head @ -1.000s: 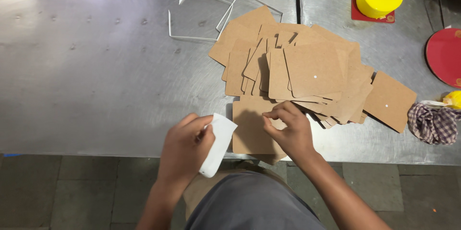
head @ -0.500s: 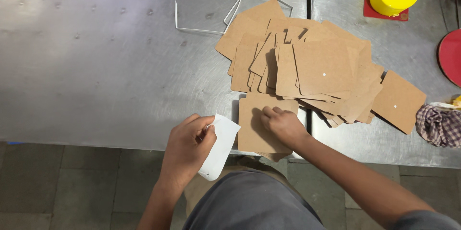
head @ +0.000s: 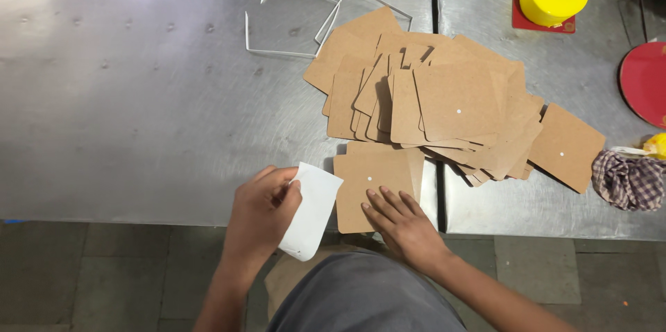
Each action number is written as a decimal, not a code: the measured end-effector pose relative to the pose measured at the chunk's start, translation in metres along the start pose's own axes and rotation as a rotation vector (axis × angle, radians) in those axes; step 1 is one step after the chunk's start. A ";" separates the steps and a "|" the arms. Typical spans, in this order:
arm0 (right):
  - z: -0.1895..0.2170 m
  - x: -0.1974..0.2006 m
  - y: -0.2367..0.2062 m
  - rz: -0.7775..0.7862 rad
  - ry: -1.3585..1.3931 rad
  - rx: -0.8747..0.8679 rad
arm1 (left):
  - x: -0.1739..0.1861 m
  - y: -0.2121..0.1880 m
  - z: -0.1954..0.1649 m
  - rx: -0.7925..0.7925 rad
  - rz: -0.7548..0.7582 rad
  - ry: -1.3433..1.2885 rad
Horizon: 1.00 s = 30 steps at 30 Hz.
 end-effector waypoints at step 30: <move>-0.065 0.044 0.009 -0.400 0.993 -0.499 | -0.040 0.007 -0.006 0.232 0.121 -0.452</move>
Point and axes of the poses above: each hand's wrist, its own y-axis towards the middle knuckle, its own x-axis out of the back of the hand, z = x × y, the point moved 1 cm from there along y, towards the middle knuckle, and after that the axes turned 2 degrees about -x, right-handed, at the moved point
